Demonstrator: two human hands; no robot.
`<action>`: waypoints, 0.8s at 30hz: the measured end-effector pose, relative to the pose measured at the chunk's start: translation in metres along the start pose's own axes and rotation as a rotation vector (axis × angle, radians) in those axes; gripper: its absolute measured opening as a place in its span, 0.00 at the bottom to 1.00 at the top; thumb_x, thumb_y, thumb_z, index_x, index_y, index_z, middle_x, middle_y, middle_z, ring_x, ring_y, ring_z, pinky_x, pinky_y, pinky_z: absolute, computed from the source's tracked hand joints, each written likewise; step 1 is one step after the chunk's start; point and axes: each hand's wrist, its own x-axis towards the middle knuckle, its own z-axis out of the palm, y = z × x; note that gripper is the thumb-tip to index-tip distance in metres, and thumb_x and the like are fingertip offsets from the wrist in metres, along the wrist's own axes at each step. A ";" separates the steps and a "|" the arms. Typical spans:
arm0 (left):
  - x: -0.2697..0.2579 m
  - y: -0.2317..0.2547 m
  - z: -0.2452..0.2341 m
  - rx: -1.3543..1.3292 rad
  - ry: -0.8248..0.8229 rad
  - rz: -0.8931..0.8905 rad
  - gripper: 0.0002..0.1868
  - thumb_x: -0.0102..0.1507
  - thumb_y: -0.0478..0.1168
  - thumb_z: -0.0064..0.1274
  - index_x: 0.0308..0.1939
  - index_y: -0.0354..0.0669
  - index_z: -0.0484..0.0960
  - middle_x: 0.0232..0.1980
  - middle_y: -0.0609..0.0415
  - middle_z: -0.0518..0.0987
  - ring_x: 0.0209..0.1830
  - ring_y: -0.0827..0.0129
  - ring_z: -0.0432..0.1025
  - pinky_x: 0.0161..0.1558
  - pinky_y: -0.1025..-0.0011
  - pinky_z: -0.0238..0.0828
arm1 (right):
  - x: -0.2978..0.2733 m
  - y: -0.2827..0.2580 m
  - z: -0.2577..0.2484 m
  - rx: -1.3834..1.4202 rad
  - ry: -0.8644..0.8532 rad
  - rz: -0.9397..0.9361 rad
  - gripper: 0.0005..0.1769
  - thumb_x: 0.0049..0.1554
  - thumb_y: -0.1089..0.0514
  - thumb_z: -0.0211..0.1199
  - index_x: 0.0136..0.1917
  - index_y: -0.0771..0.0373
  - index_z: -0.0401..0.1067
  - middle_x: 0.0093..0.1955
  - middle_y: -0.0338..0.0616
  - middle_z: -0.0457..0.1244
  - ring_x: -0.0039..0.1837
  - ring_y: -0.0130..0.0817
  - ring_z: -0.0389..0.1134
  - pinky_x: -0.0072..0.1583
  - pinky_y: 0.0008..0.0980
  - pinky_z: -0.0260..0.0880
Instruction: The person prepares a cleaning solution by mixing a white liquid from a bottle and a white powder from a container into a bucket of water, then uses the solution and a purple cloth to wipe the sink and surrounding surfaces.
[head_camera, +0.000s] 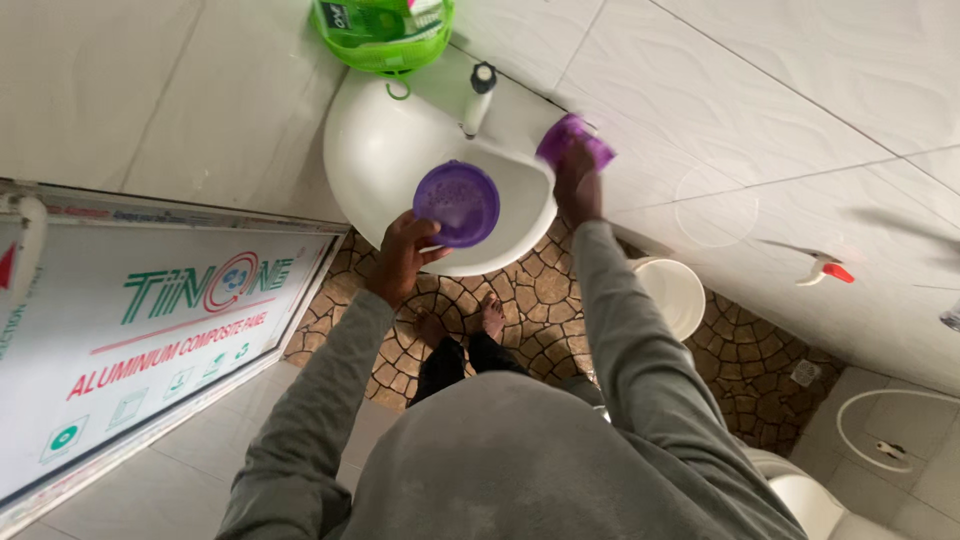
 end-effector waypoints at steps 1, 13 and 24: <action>-0.004 0.000 -0.008 0.003 0.022 -0.020 0.35 0.56 0.47 0.56 0.63 0.31 0.67 0.55 0.42 0.75 0.55 0.52 0.75 0.58 0.57 0.80 | -0.007 0.005 0.013 0.081 -0.015 -0.091 0.25 0.73 0.58 0.48 0.79 0.73 0.57 0.76 0.70 0.57 0.80 0.59 0.54 0.79 0.59 0.55; -0.026 0.013 -0.074 0.015 -0.021 -0.071 0.35 0.58 0.44 0.57 0.64 0.29 0.67 0.56 0.42 0.75 0.51 0.57 0.77 0.52 0.61 0.82 | 0.047 0.015 0.111 -0.592 -0.009 -0.005 0.34 0.69 0.56 0.59 0.83 0.53 0.50 0.86 0.48 0.39 0.86 0.56 0.32 0.80 0.66 0.34; -0.024 0.038 -0.076 0.032 -0.137 -0.049 0.35 0.56 0.46 0.58 0.63 0.30 0.68 0.55 0.42 0.77 0.53 0.58 0.78 0.55 0.63 0.81 | 0.029 -0.027 0.080 -0.593 -0.236 -0.126 0.39 0.68 0.63 0.54 0.87 0.50 0.46 0.89 0.38 0.39 0.88 0.47 0.34 0.82 0.59 0.37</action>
